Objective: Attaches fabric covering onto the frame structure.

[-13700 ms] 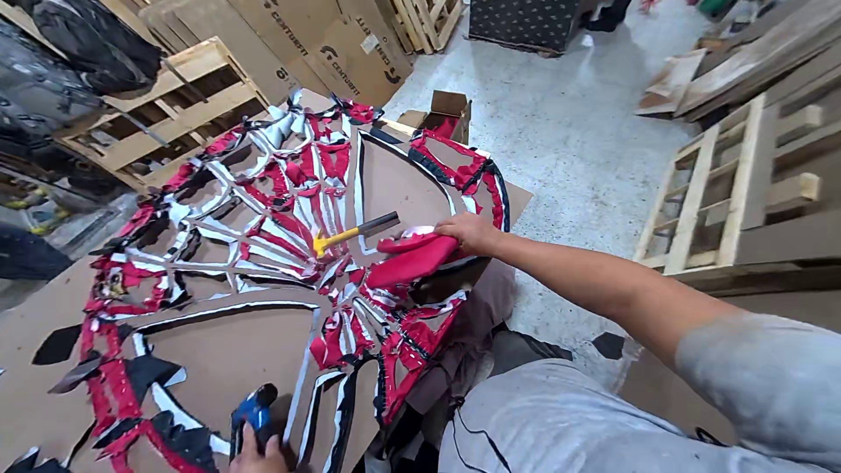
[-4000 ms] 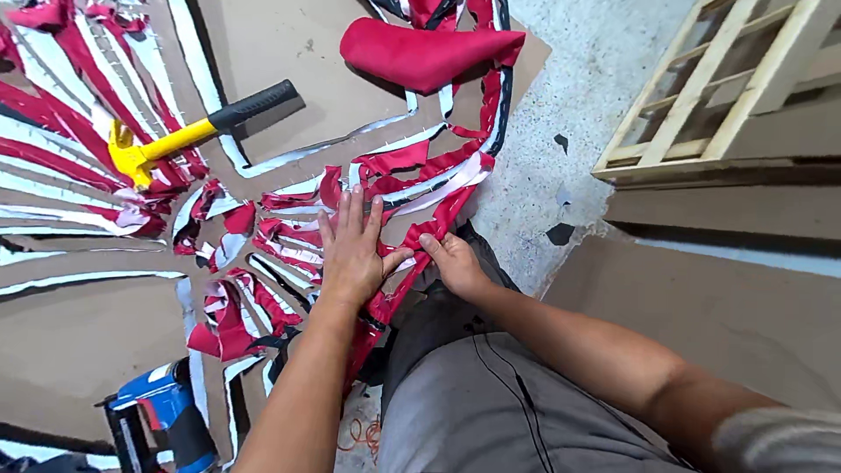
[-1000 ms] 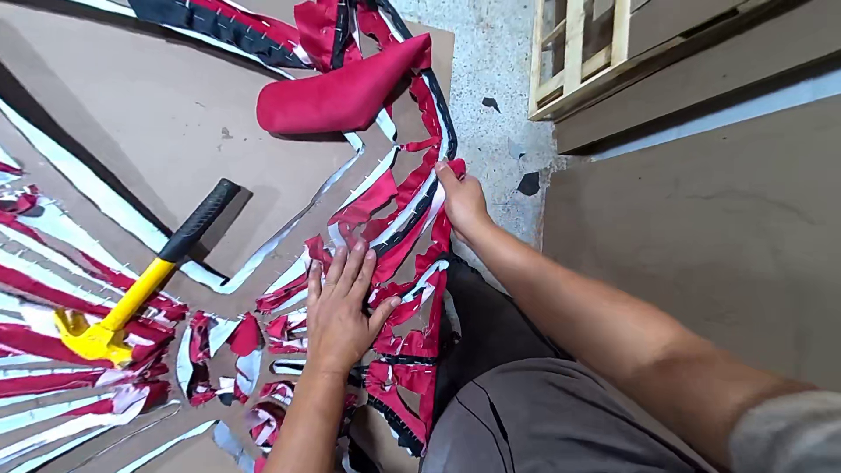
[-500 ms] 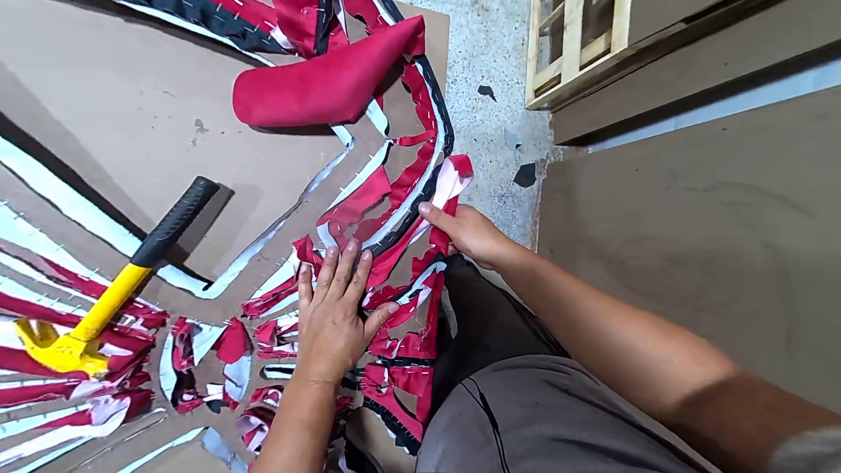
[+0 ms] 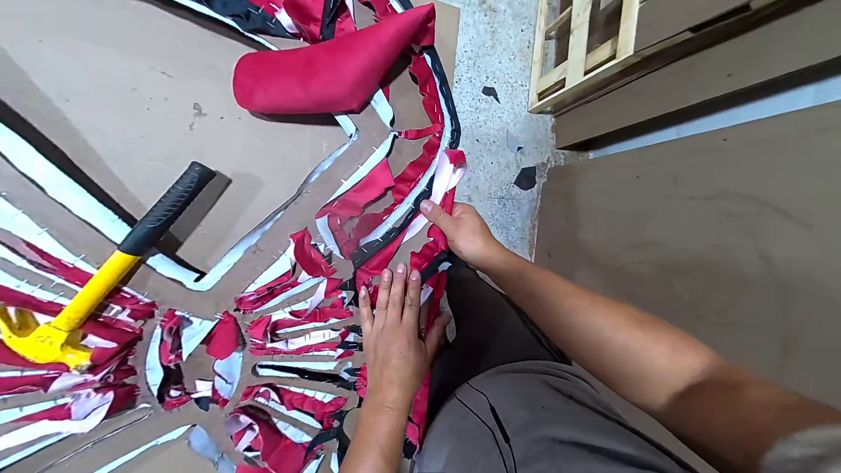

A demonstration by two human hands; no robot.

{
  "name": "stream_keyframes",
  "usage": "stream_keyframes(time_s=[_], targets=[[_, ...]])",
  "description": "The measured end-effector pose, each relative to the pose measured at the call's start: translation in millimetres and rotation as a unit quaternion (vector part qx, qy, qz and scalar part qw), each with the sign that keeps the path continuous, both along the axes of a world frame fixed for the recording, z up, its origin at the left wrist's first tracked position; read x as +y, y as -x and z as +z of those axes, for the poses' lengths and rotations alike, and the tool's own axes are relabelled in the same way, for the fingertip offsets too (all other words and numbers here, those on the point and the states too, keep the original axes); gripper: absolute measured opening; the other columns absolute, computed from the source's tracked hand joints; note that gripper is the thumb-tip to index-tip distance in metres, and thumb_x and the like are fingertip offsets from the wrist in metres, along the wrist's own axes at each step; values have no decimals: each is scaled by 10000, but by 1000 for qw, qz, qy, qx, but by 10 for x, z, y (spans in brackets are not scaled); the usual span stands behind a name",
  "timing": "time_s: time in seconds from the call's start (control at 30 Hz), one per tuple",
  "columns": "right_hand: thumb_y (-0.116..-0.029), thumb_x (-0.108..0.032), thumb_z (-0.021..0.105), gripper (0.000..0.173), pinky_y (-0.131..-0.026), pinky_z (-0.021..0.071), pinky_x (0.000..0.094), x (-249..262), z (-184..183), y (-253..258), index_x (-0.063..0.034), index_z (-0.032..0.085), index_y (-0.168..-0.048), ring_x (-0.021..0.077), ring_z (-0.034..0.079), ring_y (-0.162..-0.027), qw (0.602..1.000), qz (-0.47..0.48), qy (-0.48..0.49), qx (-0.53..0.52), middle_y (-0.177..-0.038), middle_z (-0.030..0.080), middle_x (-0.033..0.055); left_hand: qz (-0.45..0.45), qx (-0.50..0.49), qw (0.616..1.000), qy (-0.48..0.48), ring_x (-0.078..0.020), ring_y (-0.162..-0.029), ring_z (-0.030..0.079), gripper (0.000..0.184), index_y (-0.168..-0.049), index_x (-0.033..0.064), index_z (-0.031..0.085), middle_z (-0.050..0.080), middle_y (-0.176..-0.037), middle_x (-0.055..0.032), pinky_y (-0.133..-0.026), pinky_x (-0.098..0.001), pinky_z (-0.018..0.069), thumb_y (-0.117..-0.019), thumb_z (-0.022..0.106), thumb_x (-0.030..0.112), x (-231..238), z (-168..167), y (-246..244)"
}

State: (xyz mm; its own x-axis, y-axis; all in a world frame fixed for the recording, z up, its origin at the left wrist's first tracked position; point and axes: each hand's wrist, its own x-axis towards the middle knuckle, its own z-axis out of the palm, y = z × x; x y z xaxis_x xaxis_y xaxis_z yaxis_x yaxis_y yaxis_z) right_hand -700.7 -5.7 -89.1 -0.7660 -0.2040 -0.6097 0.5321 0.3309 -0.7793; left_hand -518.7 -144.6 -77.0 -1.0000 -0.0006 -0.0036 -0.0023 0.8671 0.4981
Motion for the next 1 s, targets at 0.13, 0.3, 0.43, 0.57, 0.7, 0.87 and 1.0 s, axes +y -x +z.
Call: stream_keyframes(time_s=[0.13,0.3,0.43,0.57,0.7,0.87,1.0], targets=[[-1034,-450,580,440,-712,612,415,52,-84,-26,-27,699,-1001,174,709,-747,998,-30,28,56,-815,721,80,23,15,999,-20,-287,-1500,389,767,-1498,75,530,477,-1582,-90,-1233,-614,258,-893,707,513,-10,18,-113],[-1030,-522,549,508,-670,584,436,-51,-34,28,-40,688,-951,195,682,-702,999,-27,-26,34,-768,688,88,57,27,998,-17,-254,-1519,356,740,-1528,123,505,445,-1610,-29,-1239,-617,232,-888,693,443,85,-36,-133],[-1035,-535,533,518,-643,577,427,-135,39,-85,-45,674,-947,200,669,-675,999,-40,-29,17,-749,673,88,65,40,997,-13,-246,-1515,366,735,-1514,119,524,451,-1606,-24,-1245,-597,250,-878,701,442,112,-66,-149],[-1053,-479,531,471,-665,581,393,-78,30,-48,-33,659,-972,185,674,-702,999,-30,19,-10,-777,673,88,67,36,996,-39,-244,-1509,377,717,-1503,124,538,465,-1596,-32,-1241,-601,257,-883,710,443,112,-45,-149],[-1072,-367,534,370,-701,612,355,7,2,-72,-22,661,-1030,158,703,-738,993,-66,101,-9,-819,704,83,120,37,988,-86,-327,-1499,382,605,-1448,91,580,476,-1574,-126,-1226,-638,281,-971,644,458,-65,119,-79],[-1061,-329,564,286,-642,621,327,148,-29,18,-54,644,-1075,133,705,-693,988,-6,154,-14,-818,715,51,153,1,988,1,-295,-1531,332,584,-1503,58,518,420,-1619,-103,-1257,-561,242,-1048,491,422,-451,-23,-20],[-1066,-341,554,302,-654,638,348,108,71,177,-52,639,-1093,155,727,-704,986,26,163,-31,-839,730,69,148,33,988,0,-268,-1534,328,641,-1526,59,483,392,-1639,-83,-1262,-531,249,-1004,572,420,-488,-160,-67]])
